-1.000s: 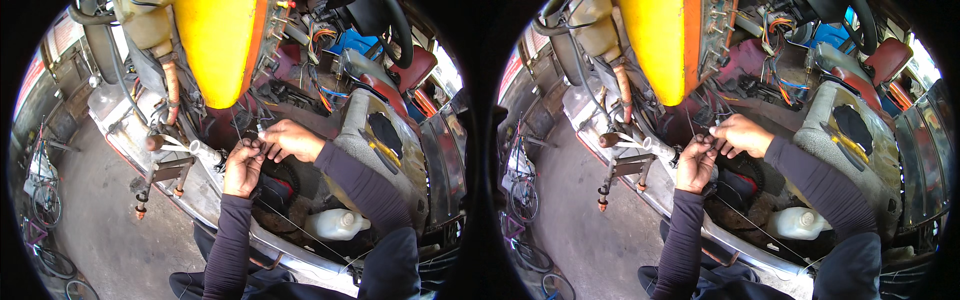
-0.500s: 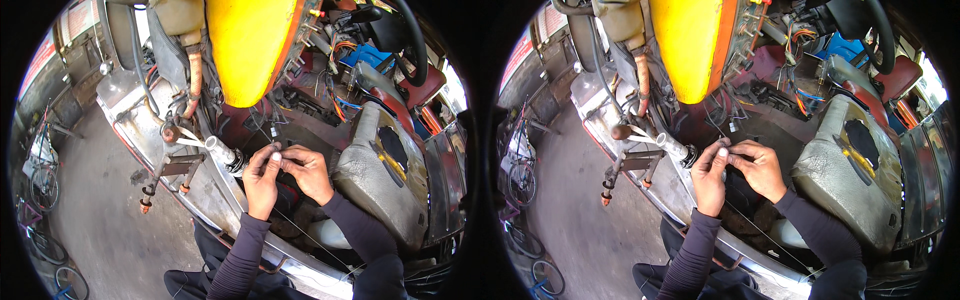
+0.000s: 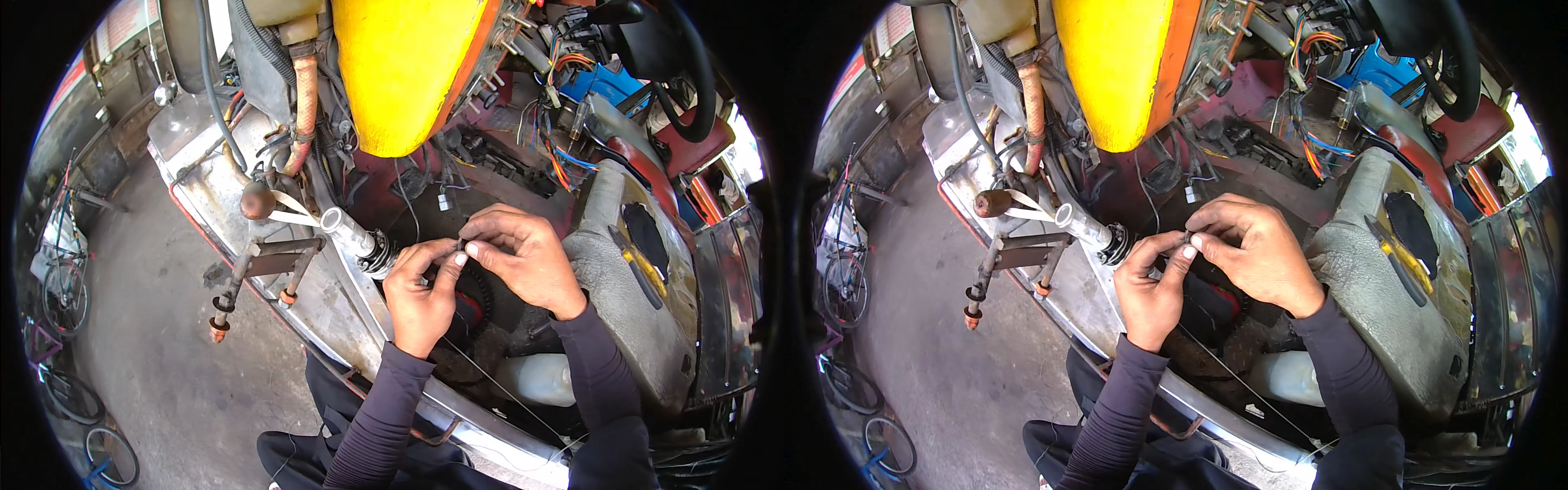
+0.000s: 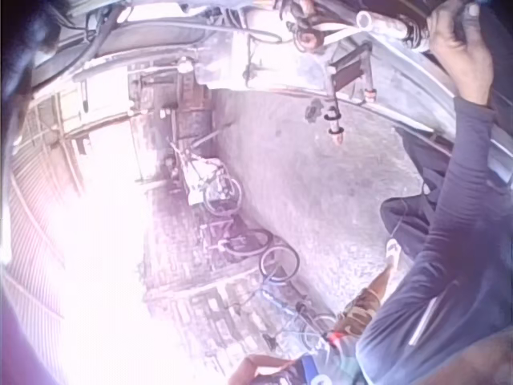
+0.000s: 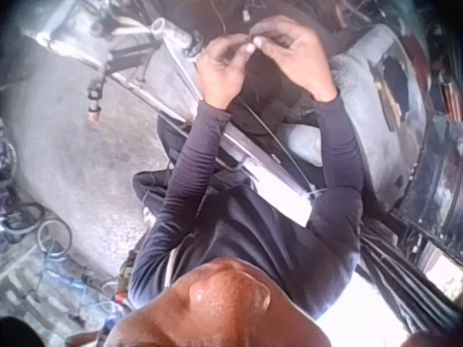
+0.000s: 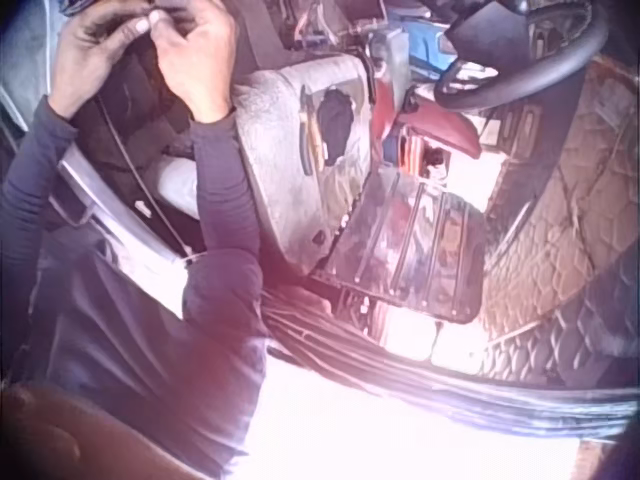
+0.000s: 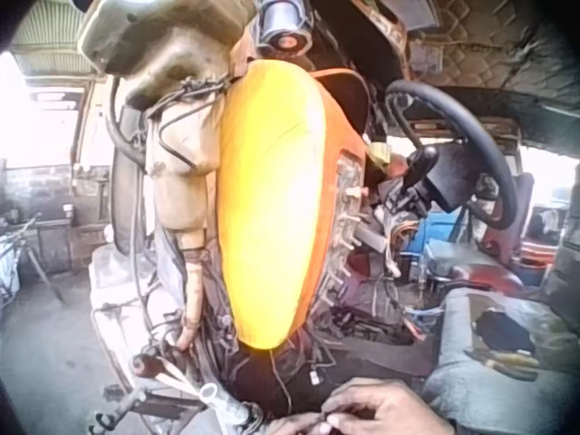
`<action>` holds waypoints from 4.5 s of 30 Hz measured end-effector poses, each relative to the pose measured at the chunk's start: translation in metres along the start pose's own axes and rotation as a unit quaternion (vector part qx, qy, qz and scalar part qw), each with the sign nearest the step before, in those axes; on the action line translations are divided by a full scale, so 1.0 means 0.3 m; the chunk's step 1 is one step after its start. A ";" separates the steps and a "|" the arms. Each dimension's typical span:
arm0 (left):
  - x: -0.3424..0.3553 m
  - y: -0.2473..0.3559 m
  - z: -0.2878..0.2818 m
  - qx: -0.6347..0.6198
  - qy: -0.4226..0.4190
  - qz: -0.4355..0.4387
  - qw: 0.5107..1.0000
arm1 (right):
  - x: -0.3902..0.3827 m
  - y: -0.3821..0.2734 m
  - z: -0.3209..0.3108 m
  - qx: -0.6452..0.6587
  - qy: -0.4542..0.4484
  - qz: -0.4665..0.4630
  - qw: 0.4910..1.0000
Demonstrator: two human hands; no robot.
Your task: The person works on the exposed wiring inside a three-wheeled vehicle's cabin, using a small tool to strip or adjust wire ends and then connecting or securing wire connectors. The hands repeatedly reach into the wiring harness near the dashboard and handle individual wires and connectors.
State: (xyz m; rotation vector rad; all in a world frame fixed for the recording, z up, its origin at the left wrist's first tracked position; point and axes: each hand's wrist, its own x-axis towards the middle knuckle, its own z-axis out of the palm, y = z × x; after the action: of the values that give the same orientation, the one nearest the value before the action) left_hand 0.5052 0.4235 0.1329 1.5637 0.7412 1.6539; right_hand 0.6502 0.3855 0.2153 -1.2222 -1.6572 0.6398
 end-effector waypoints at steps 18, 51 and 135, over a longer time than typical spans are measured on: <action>0.014 -0.036 -0.041 -0.081 -0.097 -0.067 0.990 | -0.005 0.008 0.023 -0.155 -0.048 -0.126 0.979; -0.021 -0.014 -0.079 -0.203 -0.083 -0.114 0.969 | -0.008 0.091 0.052 0.041 -0.043 -0.025 0.998; -0.006 -0.092 -0.122 -0.326 -0.053 -0.229 0.916 | 0.105 -0.072 -0.163 -0.221 -0.249 0.058 0.941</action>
State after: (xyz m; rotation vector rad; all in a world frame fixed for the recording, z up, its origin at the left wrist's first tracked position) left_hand 0.4721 0.4404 0.1060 0.9056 0.3885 1.2658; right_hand 0.6834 0.4008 0.2656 -1.5749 -2.2515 0.7135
